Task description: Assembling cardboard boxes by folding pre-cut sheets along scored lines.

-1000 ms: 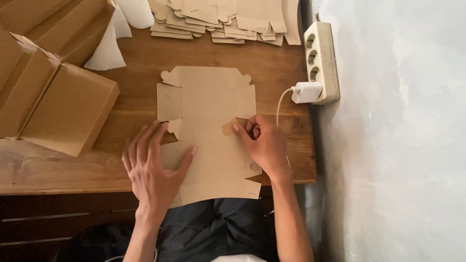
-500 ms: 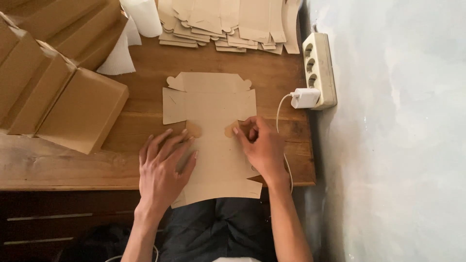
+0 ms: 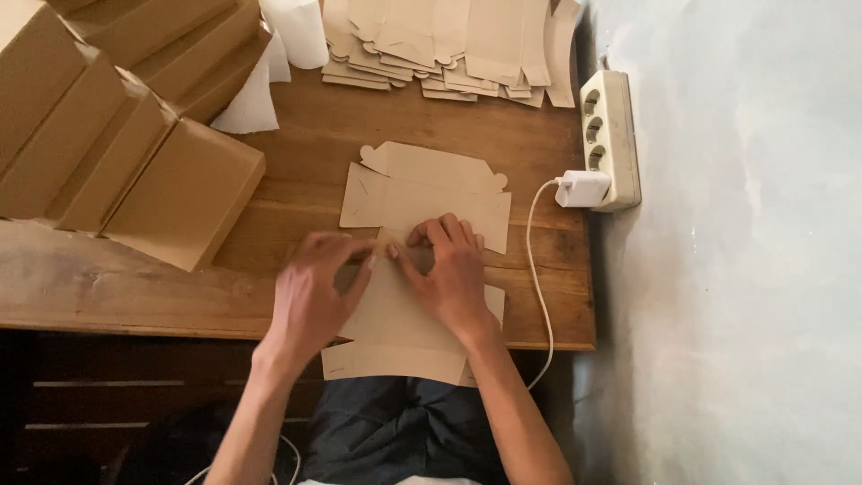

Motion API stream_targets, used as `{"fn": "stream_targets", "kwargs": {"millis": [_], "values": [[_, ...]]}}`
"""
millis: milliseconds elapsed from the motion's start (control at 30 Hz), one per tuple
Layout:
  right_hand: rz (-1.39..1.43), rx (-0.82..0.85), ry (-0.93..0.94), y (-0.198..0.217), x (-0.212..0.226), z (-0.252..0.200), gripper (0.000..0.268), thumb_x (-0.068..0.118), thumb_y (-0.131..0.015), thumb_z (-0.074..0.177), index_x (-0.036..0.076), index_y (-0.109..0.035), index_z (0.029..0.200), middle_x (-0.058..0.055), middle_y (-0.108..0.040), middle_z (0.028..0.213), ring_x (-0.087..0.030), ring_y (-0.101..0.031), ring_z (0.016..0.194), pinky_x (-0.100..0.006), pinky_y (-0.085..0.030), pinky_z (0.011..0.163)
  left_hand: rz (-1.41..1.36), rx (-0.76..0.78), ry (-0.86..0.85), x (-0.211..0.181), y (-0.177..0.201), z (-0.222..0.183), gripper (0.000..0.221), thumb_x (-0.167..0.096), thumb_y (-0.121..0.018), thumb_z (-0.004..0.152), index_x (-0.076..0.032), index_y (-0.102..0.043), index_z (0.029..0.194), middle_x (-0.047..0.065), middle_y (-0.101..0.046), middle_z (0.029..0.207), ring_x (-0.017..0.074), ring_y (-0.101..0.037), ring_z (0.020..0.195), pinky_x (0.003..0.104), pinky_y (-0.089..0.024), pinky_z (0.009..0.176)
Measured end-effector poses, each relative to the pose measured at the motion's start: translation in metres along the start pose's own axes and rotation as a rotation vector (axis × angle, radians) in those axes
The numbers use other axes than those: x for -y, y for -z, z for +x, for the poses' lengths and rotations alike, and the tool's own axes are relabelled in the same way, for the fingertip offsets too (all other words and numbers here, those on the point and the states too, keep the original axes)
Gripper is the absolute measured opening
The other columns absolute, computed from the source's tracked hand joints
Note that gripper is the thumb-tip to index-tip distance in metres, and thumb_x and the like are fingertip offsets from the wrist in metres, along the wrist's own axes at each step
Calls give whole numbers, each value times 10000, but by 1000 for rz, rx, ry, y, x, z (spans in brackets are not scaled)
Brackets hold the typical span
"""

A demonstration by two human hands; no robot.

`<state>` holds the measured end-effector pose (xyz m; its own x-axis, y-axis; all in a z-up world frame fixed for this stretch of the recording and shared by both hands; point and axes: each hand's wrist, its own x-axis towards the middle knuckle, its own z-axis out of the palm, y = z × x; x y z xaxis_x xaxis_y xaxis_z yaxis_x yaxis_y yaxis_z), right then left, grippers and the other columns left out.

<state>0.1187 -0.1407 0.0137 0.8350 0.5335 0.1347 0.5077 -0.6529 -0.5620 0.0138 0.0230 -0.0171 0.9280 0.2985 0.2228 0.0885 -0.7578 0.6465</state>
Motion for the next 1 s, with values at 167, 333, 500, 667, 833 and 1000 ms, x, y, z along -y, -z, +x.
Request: {"fn": "stream_targets", "kwargs": {"millis": [167,333,500,667,833,1000], "values": [[42,-38,41,-3,-4,-1,236,340,-794,876,142,-667,891,-20,-548,895,-242,-585,896,-381,-403,801,-8,-34,-12,-3,5,34,202,-305,-805,850,-225,-736,1022,-36,-682,882,195,-654,897,364,-493,864],[57,-53,31,-6,-6,-2,262,381,-784,891,149,-666,869,-15,-542,876,-233,-586,882,-375,-396,792,8,14,33,-4,3,50,152,-342,-804,865,-237,-704,910,-74,-642,757,178,-656,777,347,-487,761],[60,-65,46,-3,-4,-1,261,379,-777,905,147,-669,857,-18,-546,871,-237,-591,862,-372,-390,777,33,-30,-4,-2,0,44,155,-302,-811,868,-216,-695,922,-51,-621,785,202,-641,832,360,-477,777],[82,-55,22,-2,-4,-1,250,368,-768,908,135,-684,875,-33,-571,881,-245,-602,874,-384,-400,783,3,-39,64,-17,11,30,155,-281,-799,883,-190,-713,975,-15,-611,834,220,-610,895,381,-437,835],[107,-51,3,-2,-4,-1,311,441,-733,925,137,-687,875,-32,-580,881,-239,-606,879,-381,-406,791,-24,-24,200,-12,9,12,204,-376,-779,890,-223,-718,1011,-18,-588,841,191,-565,940,347,-375,862],[87,-62,47,-4,-8,0,230,338,-803,870,144,-681,861,-6,-551,865,-234,-594,876,-374,-397,794,0,-75,185,-8,6,8,250,-387,-828,851,-223,-720,1004,-21,-615,864,205,-620,913,379,-422,846]]}}
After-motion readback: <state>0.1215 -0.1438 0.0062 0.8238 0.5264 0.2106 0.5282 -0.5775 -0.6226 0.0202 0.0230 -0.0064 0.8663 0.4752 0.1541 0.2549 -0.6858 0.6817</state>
